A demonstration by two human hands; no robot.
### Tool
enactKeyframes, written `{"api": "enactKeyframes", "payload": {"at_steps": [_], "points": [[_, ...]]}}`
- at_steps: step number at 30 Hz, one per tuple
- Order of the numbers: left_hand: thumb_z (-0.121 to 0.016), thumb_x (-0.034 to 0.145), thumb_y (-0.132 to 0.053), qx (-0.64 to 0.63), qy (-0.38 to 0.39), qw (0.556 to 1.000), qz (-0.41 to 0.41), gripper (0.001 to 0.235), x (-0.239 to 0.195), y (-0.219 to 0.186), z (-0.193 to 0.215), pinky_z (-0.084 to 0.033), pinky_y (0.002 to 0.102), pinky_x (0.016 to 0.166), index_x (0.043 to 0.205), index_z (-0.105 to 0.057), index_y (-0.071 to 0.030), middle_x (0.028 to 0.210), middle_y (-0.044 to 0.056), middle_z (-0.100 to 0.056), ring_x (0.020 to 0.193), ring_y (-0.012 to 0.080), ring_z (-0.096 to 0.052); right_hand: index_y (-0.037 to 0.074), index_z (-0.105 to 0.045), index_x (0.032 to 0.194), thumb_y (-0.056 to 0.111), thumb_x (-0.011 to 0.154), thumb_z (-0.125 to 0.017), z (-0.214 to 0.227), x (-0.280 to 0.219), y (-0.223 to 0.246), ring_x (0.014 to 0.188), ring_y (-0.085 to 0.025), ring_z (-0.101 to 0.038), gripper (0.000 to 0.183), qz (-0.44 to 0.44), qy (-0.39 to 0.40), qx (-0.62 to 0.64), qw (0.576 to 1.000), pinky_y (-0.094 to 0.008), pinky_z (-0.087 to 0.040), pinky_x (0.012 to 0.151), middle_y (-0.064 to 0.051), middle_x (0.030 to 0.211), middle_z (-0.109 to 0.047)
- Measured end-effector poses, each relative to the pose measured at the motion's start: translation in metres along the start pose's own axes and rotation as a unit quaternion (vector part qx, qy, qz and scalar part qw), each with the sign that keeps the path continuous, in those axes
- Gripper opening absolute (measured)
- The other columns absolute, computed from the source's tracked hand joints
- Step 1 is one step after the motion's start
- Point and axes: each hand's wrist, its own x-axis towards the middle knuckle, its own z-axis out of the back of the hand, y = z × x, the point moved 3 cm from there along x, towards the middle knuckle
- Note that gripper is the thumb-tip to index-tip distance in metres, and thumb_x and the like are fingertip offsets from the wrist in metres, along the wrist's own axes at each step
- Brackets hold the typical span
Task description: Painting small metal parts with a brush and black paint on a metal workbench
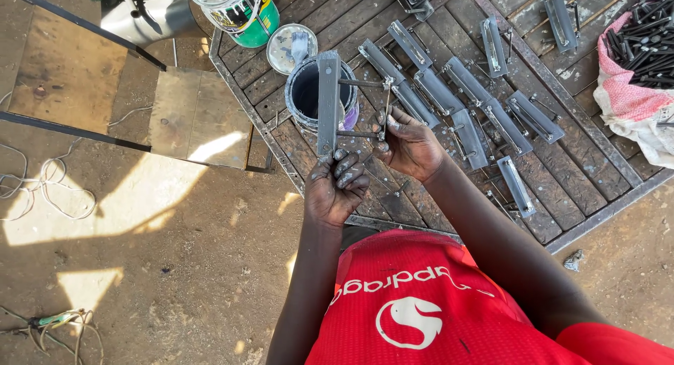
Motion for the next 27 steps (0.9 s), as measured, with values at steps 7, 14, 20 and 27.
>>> {"api": "enactKeyframes", "payload": {"at_steps": [7,14,20,27], "points": [[-0.055,0.099,-0.018,0.003,0.006,1.0,0.006,0.007,-0.003,0.002,-0.002,-0.034,0.023,0.059,0.096,-0.054,-0.012,0.07,-0.007,-0.033,0.054,0.0072,-0.036,0.016,-0.051,0.15,0.001,0.099,-0.053,-0.038,-0.006,0.018,0.095,-0.028,-0.072,0.053,0.028,0.069,-0.083,0.994,-0.034,-0.057,0.069,-0.012,0.102,-0.067],[-0.055,0.098,-0.017,0.0,0.023,1.0,0.003,0.006,-0.007,0.007,-0.014,-0.034,0.023,0.059,0.096,-0.053,-0.012,0.069,-0.006,-0.035,0.054,0.007,-0.035,0.022,-0.044,0.156,-0.002,0.1,-0.049,-0.055,-0.012,0.023,0.088,-0.032,-0.072,0.06,0.031,0.119,-0.103,0.987,-0.04,-0.062,0.068,-0.017,0.098,-0.06],[-0.054,0.099,-0.016,0.0,0.029,1.0,-0.001,0.006,-0.013,0.011,-0.022,-0.034,0.022,0.059,0.095,-0.054,-0.011,0.069,-0.007,-0.035,0.054,0.0057,-0.035,0.026,-0.048,0.152,0.0,0.098,-0.049,-0.029,-0.001,0.024,0.092,-0.033,-0.075,0.06,0.002,0.096,-0.096,0.991,-0.044,-0.065,0.064,-0.013,0.103,-0.063],[-0.054,0.099,-0.015,0.008,0.009,1.0,-0.002,0.006,-0.012,0.018,-0.016,-0.033,0.022,0.059,0.096,-0.055,-0.009,0.069,-0.007,-0.034,0.055,0.0057,-0.035,0.026,-0.054,0.142,0.008,0.103,-0.051,-0.042,-0.001,0.029,0.087,-0.034,-0.076,0.043,0.015,0.066,-0.11,0.992,-0.045,-0.065,0.056,-0.015,0.103,-0.069]]}}
